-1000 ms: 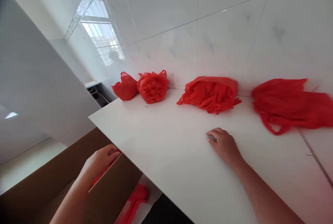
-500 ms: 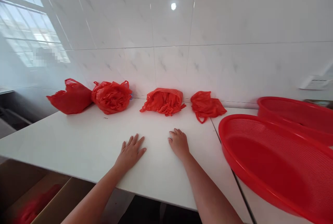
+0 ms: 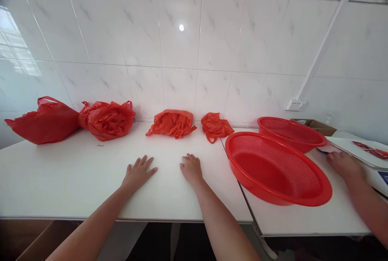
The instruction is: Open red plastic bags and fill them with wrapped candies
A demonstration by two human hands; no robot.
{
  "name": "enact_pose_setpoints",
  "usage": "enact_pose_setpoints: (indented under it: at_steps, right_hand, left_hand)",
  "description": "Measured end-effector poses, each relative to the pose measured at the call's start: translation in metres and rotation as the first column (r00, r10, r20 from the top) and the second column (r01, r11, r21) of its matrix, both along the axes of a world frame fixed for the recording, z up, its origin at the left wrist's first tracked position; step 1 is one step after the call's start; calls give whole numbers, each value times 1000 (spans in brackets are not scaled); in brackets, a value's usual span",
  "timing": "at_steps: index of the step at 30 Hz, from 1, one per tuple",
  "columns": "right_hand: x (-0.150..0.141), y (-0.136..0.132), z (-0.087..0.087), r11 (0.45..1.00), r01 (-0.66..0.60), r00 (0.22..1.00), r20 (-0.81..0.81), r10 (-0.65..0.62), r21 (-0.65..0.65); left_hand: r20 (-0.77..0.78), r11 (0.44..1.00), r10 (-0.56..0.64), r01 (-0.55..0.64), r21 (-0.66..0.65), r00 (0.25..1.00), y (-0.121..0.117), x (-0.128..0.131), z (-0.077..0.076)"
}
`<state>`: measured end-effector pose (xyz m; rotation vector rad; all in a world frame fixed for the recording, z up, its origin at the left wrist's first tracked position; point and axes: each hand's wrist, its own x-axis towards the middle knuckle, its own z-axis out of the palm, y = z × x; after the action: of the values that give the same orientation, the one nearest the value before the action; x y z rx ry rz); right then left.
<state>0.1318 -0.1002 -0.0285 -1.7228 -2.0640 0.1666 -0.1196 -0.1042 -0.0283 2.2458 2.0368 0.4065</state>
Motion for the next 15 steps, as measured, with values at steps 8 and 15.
enact_pose_setpoints:
  at_steps: [8, 15]
  right_hand:
    - [6, 21, 7, 996, 88, 995, -49, -87, 14]
    - [23, 82, 7, 920, 377, 921, -142, -362, 104]
  left_hand:
    - [16, 997, 74, -74, -3, 997, 20, 2, 0]
    - [-21, 986, 167, -167, 11, 986, 61, 13, 2]
